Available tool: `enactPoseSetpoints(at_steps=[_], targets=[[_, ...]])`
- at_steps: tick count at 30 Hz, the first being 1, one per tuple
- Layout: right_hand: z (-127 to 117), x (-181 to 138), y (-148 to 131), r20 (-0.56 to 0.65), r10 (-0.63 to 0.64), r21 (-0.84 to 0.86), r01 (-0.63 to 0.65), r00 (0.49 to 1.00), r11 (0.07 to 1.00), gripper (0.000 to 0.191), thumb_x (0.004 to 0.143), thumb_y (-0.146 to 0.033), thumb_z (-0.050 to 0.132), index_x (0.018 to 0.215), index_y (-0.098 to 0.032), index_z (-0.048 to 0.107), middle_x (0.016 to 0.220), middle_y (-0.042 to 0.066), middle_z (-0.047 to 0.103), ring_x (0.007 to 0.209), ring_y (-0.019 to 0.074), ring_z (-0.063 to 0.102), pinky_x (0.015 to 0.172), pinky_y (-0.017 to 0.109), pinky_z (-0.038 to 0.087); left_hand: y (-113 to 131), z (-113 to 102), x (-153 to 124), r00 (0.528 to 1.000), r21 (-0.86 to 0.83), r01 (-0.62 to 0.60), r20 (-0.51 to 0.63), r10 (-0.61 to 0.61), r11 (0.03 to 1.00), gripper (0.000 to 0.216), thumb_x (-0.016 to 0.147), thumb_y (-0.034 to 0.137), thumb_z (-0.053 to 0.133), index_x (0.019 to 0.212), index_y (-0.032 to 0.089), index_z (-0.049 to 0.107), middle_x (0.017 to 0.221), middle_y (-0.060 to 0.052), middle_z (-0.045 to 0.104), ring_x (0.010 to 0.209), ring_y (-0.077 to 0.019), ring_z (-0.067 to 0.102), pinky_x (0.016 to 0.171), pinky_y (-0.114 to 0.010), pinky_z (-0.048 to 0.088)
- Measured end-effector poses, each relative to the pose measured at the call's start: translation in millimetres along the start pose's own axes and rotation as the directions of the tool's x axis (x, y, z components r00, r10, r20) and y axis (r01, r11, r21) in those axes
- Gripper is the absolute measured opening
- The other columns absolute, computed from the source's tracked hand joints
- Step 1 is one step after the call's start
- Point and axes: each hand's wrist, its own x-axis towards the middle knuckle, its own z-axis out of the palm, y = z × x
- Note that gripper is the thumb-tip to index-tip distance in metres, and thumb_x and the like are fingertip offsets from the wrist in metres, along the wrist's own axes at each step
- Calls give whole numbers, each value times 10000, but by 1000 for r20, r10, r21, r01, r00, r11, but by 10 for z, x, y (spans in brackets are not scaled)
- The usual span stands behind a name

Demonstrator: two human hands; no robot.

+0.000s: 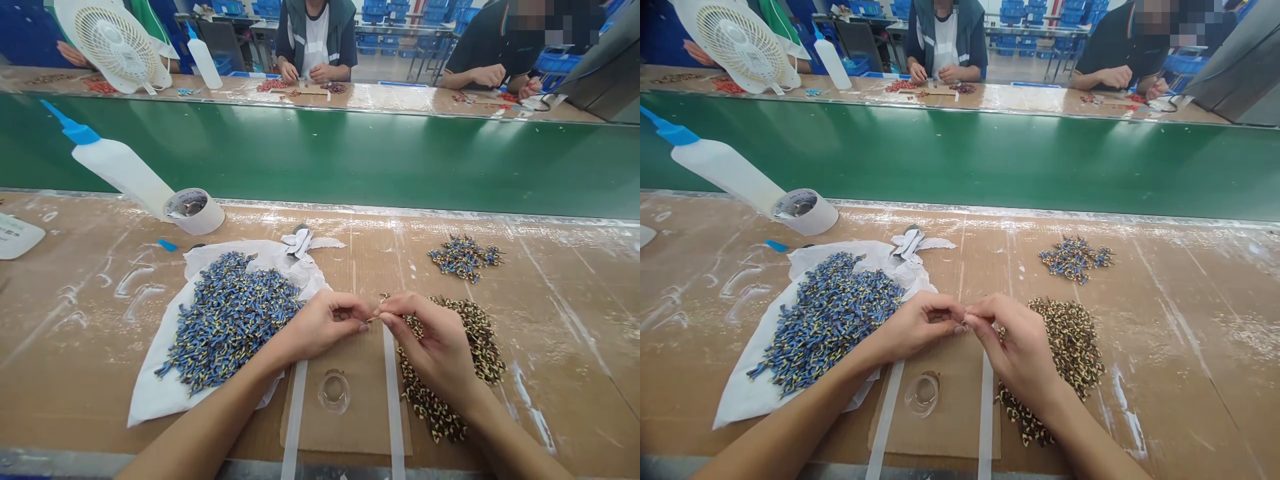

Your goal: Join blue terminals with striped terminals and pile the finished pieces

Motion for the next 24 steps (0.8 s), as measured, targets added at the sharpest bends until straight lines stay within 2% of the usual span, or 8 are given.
enactPoseSetpoints(at_steps=[5,7,10,15,20,22,24], targets=[[-86,-28,14,-58,144,196,-130,988,972,108,903,-152,576,929,-235,640,898,7,672,806,130,634,719,272,495,-9,-7,-2,1000,-11,12,6,-12,1000,47,840,162,625,857,144,664,798,-7,633,777,-117,552,744,-240,412],[-91,-20,-10,-8,124,287,-116,992,951,115,907,-152,570,932,-236,645,886,6,653,800,124,616,701,267,484,-9,-14,-3,1000,-19,18,11,-18,1000,51,842,160,620,859,142,664,809,-13,635,788,-121,557,753,-246,415],[-47,-2,-76,160,11,337,-65,987,939,95,889,-153,600,912,-217,666,826,3,624,780,118,584,696,262,459,-7,-22,-2,1000,-64,20,13,-20,998,63,847,179,620,877,139,658,830,-23,637,798,-126,566,756,-251,424],[127,-59,-155,448,-86,255,-35,890,966,90,888,-187,620,907,-176,707,835,24,577,763,109,543,684,248,435,-7,-26,5,999,-105,16,-31,-20,994,115,862,233,621,916,137,652,822,-26,632,767,-119,560,730,-244,430],[225,-115,-162,564,-99,154,14,820,988,165,917,-235,577,985,-185,718,867,44,580,779,129,541,666,253,444,-16,-37,15,990,-86,21,-139,-33,996,136,832,236,647,914,128,656,833,-41,647,778,-132,573,734,-255,433],[173,-74,-131,560,-91,147,9,823,989,168,908,-265,594,1023,-205,701,908,43,605,814,138,563,703,267,461,-20,-43,15,986,-89,21,-161,-35,996,145,830,242,645,915,126,654,830,-44,654,782,-140,585,745,-268,443],[68,-2,-53,471,-29,90,-15,882,996,155,911,-274,587,1020,-222,685,938,37,637,845,146,588,746,287,470,-22,-51,12,983,-85,18,-181,-33,996,153,830,251,644,915,124,655,832,-46,658,788,-144,591,753,-275,448]])
